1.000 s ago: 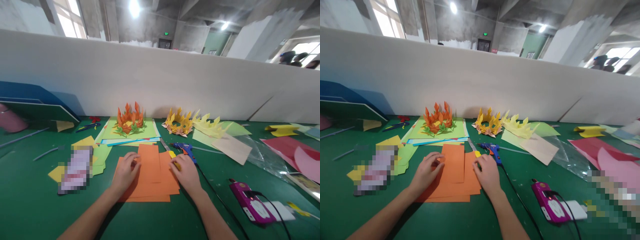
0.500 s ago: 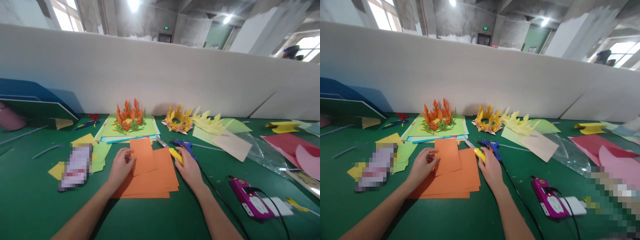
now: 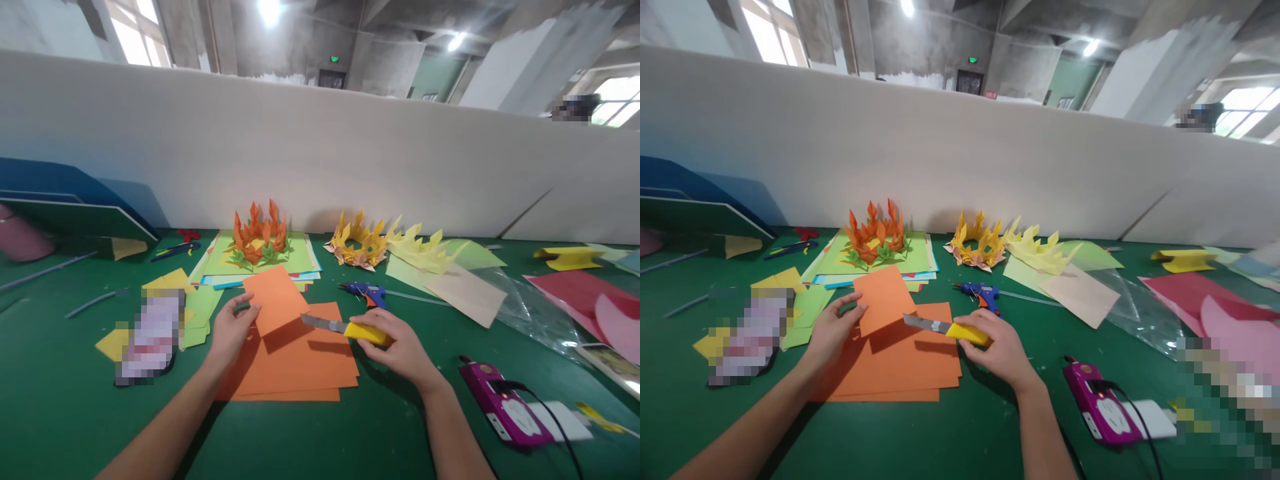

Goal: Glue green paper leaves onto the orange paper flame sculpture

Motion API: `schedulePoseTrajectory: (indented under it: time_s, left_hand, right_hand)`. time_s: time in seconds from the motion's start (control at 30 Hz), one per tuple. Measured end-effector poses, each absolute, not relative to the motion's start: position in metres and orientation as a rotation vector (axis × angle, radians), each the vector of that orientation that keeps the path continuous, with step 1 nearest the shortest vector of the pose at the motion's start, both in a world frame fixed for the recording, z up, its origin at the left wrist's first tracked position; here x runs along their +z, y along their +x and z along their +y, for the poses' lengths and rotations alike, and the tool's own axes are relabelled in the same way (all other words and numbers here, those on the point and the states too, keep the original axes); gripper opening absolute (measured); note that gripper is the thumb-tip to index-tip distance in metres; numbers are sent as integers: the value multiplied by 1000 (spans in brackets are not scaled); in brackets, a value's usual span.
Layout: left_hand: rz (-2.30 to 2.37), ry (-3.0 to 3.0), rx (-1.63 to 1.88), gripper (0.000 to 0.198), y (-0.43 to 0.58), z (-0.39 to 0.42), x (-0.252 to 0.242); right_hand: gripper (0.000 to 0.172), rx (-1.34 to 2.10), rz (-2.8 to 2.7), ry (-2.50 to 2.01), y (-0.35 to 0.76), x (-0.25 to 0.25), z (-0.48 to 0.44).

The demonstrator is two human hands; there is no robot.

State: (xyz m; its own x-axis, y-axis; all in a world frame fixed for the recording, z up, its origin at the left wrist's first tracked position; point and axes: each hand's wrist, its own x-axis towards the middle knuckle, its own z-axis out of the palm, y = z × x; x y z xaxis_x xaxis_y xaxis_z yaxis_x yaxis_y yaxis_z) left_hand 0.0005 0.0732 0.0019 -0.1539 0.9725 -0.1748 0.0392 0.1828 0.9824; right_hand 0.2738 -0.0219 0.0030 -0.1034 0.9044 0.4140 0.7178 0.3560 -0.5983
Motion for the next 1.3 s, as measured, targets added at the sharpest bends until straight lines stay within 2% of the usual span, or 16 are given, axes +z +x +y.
schedulePoseTrajectory:
  time_s: [1.07,1.3]
  left_hand:
    - [1431,1011,1206,70,0,71,5]
    - [1430,1065,1177,64,1,71,3]
  right_hand:
    - [29,159,-1983,-1464,277,1,-22]
    - [31,179,-1994,-1522,276,0,-21]
